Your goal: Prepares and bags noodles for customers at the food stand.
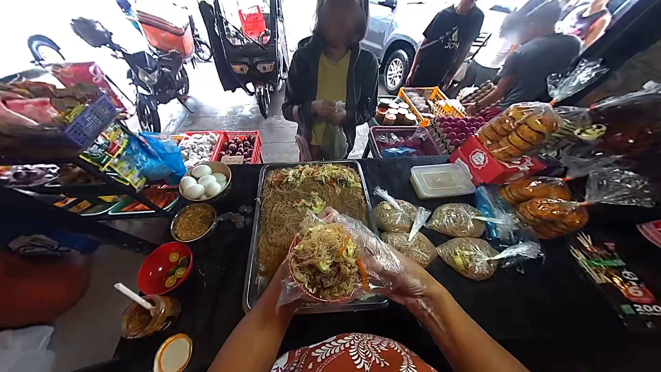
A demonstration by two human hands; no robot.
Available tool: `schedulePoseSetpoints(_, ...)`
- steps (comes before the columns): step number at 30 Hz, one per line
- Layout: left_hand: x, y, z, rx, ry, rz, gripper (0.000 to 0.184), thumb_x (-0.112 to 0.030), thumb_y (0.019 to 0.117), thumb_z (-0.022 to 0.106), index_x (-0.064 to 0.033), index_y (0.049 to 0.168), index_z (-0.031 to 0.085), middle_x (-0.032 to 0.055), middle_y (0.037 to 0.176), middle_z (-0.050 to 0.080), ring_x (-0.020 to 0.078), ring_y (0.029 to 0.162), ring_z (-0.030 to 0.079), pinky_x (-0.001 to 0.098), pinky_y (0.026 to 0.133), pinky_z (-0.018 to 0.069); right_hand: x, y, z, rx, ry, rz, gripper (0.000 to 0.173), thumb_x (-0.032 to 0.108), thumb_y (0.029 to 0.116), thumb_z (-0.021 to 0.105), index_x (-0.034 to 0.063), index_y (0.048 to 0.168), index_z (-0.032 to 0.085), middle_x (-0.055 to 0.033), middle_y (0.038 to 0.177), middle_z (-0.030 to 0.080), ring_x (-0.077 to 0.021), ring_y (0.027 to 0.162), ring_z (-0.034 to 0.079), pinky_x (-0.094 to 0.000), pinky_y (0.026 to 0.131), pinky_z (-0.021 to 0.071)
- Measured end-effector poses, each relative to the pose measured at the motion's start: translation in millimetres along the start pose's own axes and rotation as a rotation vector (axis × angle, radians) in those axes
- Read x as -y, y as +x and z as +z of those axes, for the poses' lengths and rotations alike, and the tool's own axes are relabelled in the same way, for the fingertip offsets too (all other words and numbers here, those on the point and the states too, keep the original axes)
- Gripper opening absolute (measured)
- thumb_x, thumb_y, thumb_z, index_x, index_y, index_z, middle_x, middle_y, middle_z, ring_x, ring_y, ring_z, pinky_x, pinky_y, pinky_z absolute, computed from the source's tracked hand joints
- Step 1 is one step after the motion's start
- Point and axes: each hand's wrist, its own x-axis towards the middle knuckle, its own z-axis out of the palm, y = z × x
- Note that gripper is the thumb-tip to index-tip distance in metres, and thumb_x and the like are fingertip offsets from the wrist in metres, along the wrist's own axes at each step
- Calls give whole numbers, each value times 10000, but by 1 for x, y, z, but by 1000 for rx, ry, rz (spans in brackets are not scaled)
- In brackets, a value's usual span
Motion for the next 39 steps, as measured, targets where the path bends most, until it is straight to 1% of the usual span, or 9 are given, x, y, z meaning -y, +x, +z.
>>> schedulePoseSetpoints(2, 32, 23, -12, 152, -219, 293, 371, -103, 1114, 226, 49, 1319, 496, 105, 1090, 660, 37, 964, 635, 187, 865, 522, -4, -1, -8, 24, 4, -8, 565, 244, 850, 818, 116, 1342, 571, -27, 1154, 723, -144, 1042, 705, -359, 920, 594)
schedulePoseSetpoints(3, 48, 45, -24, 375, -261, 509, 399, -120, 1111, 200, 79, 1365, 434, 91, 1141, 637, 27, 1022, 618, 183, 880, 525, -5, -1, -10, 27, 0, -3, 601, 251, 852, 817, 106, 1369, 548, -35, 1177, 712, -152, 1062, 698, -371, 932, 589)
schedulePoseSetpoints(6, 8, 8, 3, 207, -302, 409, 328, -138, 1094, 283, -120, 1187, 597, -66, 966, 684, -32, 904, 648, 165, 823, 552, -5, -3, -15, 24, -21, 59, 741, 227, 886, 786, 68, 1513, 425, -96, 1274, 678, -202, 1111, 690, -406, 962, 584)
schedulePoseSetpoints(9, 0, 36, -5, 317, -431, 433, 235, -74, 1026, 441, -130, 967, 661, -16, 819, 685, 38, 741, 651, 202, 697, 561, -6, -6, -19, -76, -66, 137, 802, 92, 879, 659, 89, 1594, 296, -163, 1268, 670, -252, 1041, 717, -428, 896, 611)
schedulePoseSetpoints(13, -2, 32, -19, 396, -357, 406, 165, -81, 1038, 493, -137, 957, 626, -20, 729, 576, 2, 523, 495, 124, 460, 421, -14, -9, -26, -189, -46, 162, 800, 41, 844, 619, 88, 1585, 321, -184, 1262, 650, -270, 1017, 714, -433, 862, 620)
schedulePoseSetpoints(17, -3, 9, -24, 313, -242, 432, 186, -69, 1065, 410, -144, 982, 559, -30, 675, 506, 18, 485, 460, 141, 441, 417, -19, -8, -25, -210, -41, 165, 739, 18, 863, 586, 75, 1562, 355, -170, 1236, 666, -250, 992, 723, -408, 845, 626)
schedulePoseSetpoints(25, 20, -35, -35, -48, -7, 461, 105, -87, 1079, 434, -110, 1013, 512, -41, 648, 424, 38, 446, 361, 171, 400, 335, -31, 2, -12, -204, -100, 229, 652, 18, 897, 537, 53, 1532, 396, -162, 1141, 697, -225, 936, 729, -379, 824, 626)
schedulePoseSetpoints(31, 60, -80, -55, -454, 434, 610, 183, -171, 1082, 438, -64, 1123, 580, -11, 738, 528, 60, 535, 491, 238, 498, 454, -63, 12, 1, -131, -151, 369, 673, 48, 880, 567, 42, 1528, 384, -139, 1097, 715, -212, 909, 735, -380, 820, 629)
schedulePoseSetpoints(39, 125, -127, -70, -543, 328, 615, 191, -150, 1090, 393, -26, 1127, 533, -4, 834, 532, 36, 604, 490, 208, 543, 457, -102, 6, 22, -75, -194, 538, 636, 56, 869, 583, 44, 1487, 436, -118, 1121, 713, -207, 918, 733, -377, 788, 633)
